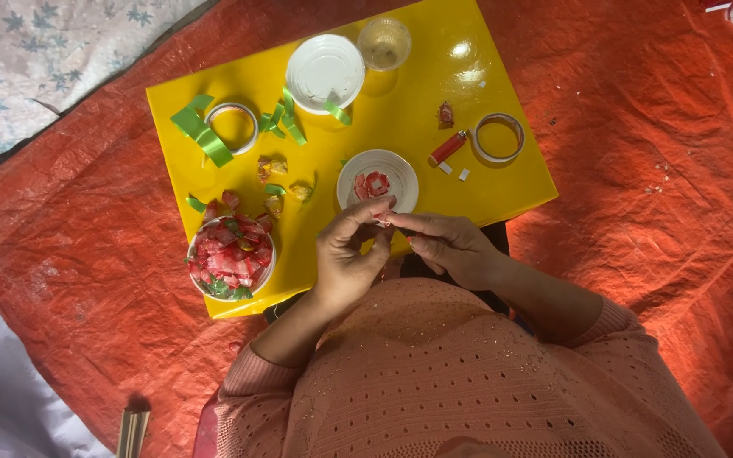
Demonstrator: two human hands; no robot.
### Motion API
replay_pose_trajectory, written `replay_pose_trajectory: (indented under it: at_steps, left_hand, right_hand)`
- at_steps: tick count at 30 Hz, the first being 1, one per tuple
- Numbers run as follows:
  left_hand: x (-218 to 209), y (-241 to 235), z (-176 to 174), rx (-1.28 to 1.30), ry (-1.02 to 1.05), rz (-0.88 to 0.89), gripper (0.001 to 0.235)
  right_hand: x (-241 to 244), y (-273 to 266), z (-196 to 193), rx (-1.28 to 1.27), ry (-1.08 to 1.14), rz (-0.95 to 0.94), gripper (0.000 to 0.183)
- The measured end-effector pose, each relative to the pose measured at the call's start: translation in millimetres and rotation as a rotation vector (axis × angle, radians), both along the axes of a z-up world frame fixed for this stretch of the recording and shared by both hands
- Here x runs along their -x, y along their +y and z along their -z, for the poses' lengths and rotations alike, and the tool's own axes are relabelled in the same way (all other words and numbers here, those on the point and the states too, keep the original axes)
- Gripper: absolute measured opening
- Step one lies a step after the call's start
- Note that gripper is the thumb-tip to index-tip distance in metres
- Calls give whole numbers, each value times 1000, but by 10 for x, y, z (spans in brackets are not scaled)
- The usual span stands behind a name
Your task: Shaping small pieces of red material into decorative forms on a white plate.
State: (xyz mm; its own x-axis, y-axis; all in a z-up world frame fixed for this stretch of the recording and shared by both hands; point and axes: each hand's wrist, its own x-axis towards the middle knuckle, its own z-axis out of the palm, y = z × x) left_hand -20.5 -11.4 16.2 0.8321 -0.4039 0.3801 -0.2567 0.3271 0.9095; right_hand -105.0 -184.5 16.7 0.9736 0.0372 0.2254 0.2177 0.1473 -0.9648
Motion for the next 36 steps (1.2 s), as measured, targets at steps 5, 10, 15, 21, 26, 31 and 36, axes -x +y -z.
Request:
replay_pose_trajectory:
  at_steps: [5, 10, 15, 21, 26, 31, 36]
  left_hand:
    - [7, 9, -58, 45, 153, 45, 43]
    - [20, -8, -28, 72, 193, 62, 41]
    - [5, -6, 13, 97, 196, 73, 41]
    - [12, -9, 61, 133, 191, 110, 41]
    - [21, -33, 91, 159, 186, 126, 41]
    - [-57, 40, 195, 190, 164, 160, 49]
    - [-77, 20, 261, 231, 187, 202, 52]
  right_hand:
    - [-2, -3, 49, -42, 44, -41, 43]
    - [26, -6, 46, -103, 72, -52, 41]
    - [36, 6, 56, -186, 89, -51, 42]
    - [32, -5, 86, -218, 92, -60, 42]
    - [44, -22, 123, -265, 97, -53, 43]
    - [-41, -267, 45, -241, -35, 1, 46]
    - [-32, -110, 23, -124, -81, -35, 47]
